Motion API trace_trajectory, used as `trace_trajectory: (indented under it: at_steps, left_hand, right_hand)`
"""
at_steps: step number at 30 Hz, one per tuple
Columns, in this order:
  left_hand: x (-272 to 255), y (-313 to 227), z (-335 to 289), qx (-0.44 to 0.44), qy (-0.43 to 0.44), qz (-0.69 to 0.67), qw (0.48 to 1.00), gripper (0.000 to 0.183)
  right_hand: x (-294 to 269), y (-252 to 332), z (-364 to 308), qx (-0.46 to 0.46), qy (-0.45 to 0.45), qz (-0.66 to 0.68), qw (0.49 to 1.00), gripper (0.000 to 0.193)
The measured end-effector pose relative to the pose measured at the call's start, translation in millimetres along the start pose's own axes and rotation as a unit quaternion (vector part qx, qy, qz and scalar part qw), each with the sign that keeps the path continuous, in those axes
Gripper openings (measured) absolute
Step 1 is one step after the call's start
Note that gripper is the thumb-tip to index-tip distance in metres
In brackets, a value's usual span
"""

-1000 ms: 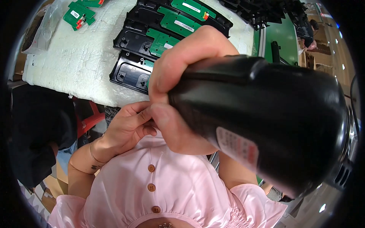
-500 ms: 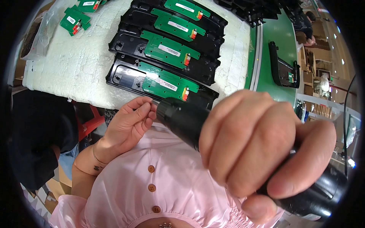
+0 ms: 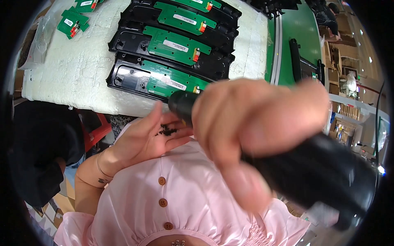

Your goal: Assemble circuit boards into plastic housings and secure them with screws using an electric screwdriver.

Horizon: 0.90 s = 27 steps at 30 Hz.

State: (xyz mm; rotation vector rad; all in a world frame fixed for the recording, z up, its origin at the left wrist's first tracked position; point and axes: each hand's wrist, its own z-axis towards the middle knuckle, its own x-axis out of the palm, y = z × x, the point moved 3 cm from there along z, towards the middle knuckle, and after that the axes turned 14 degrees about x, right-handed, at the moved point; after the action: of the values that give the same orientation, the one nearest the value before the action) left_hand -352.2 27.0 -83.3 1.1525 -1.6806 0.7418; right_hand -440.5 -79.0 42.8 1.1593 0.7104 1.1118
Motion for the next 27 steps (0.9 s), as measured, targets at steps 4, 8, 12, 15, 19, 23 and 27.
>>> trace_trajectory:
  at_steps: [4, 8, 12, 15, 19, 23, 27]
  left_hand:
    - [-16.1, -1.5, -4.3, 0.05, -0.023, 0.041, 0.998, 0.037]
    - [-12.0, -7.7, -6.8, 0.052, 0.029, 0.122, 0.991, 0.035]
    - [-7.4, -10.6, -7.5, -0.008, 0.001, 0.133, 0.991, 0.034]
    - [-8.4, -5.4, -4.2, 0.035, -0.006, 0.098, 0.995, 0.035]
    - [-15.8, -5.3, -4.3, 0.071, -0.021, 0.102, 0.992, 0.032]
    - [-11.3, -10.6, -7.7, 0.053, 0.011, 0.138, 0.989, 0.029]
    - [-8.8, -12.0, -5.1, 0.062, 0.047, 0.168, 0.983, 0.024]
  right_hand:
    - [-2.3, -20.8, -5.4, 0.013, -0.197, -0.047, 0.979, 0.028]
    - [-3.8, -21.8, -3.4, 0.029, -0.185, -0.05, 0.981, 0.027]
    - [-1.2, -20.4, -1.0, 0.049, -0.192, -0.059, 0.978, 0.026]
    - [-2.0, -24.5, 3.1, 0.043, -0.188, -0.066, 0.979, 0.025]
    - [-1.0, -25.5, 5.3, 0.052, -0.185, -0.053, 0.98, 0.025]
    - [-2.5, -26.2, 8.0, 0.06, -0.178, -0.061, 0.98, 0.025]
    - [-0.8, -15.5, 6.0, 0.016, -0.192, -0.044, 0.98, 0.025]
